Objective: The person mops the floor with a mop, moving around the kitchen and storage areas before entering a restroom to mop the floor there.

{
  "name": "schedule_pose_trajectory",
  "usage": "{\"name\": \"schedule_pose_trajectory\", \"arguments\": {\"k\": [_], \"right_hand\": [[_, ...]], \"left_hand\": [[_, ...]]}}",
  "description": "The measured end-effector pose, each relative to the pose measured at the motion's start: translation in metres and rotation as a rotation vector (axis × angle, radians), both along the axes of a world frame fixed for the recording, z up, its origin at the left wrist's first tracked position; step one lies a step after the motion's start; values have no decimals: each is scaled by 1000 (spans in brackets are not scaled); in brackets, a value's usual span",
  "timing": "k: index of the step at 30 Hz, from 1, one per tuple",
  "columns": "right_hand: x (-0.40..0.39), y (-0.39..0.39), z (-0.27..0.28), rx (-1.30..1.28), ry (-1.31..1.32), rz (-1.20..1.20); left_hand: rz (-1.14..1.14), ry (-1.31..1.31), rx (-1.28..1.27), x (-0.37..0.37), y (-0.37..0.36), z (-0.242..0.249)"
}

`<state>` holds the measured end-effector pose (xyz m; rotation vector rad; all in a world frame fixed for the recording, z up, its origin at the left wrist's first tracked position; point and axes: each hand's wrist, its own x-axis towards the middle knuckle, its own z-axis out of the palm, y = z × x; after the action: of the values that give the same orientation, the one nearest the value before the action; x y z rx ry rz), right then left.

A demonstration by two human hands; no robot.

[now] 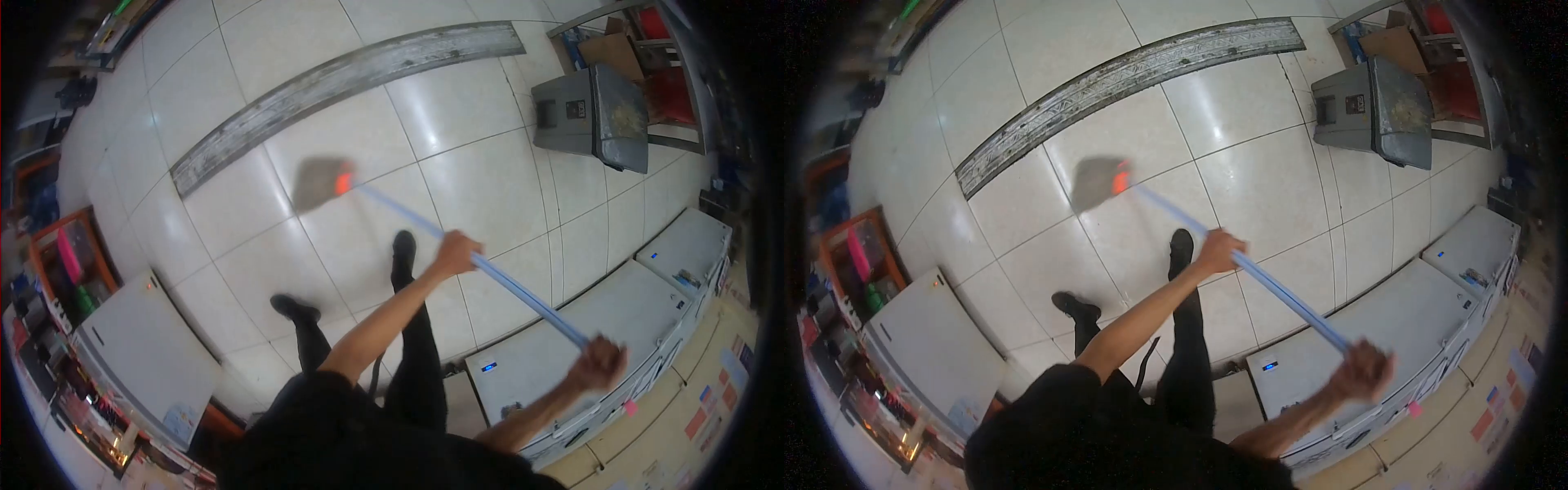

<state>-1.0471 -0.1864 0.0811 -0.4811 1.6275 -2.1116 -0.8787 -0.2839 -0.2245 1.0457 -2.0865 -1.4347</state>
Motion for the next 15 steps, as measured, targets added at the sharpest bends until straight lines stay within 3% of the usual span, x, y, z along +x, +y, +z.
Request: {"name": "schedule_pose_trajectory", "arguments": {"k": [2, 3, 4, 6, 10, 11, 13, 15], "right_hand": [[5, 20, 58, 108, 84, -173], [18, 8, 72, 116, 159, -406], [20, 5, 71, 114, 150, -397], [21, 0, 68, 103, 280, -669], [-7, 12, 27, 67, 302, -954], [-12, 20, 26, 25, 313, -912], [-63, 94, 29, -105, 198, -318], [-75, 100, 52, 68, 240, -255]], "left_hand": [[-183, 167, -134, -73, -5, 32], [-325, 178, -187, -105, -12, 40], [-411, 226, -196, -134, -18, 40], [-548, 229, -212, -183, -23, 39], [-469, 87, -272, -227, -9, 16], [-455, 19, -250, -222, -2, 18], [-278, 11, -228, -190, 19, 34], [-114, 11, -132, -151, 60, 41]]}}
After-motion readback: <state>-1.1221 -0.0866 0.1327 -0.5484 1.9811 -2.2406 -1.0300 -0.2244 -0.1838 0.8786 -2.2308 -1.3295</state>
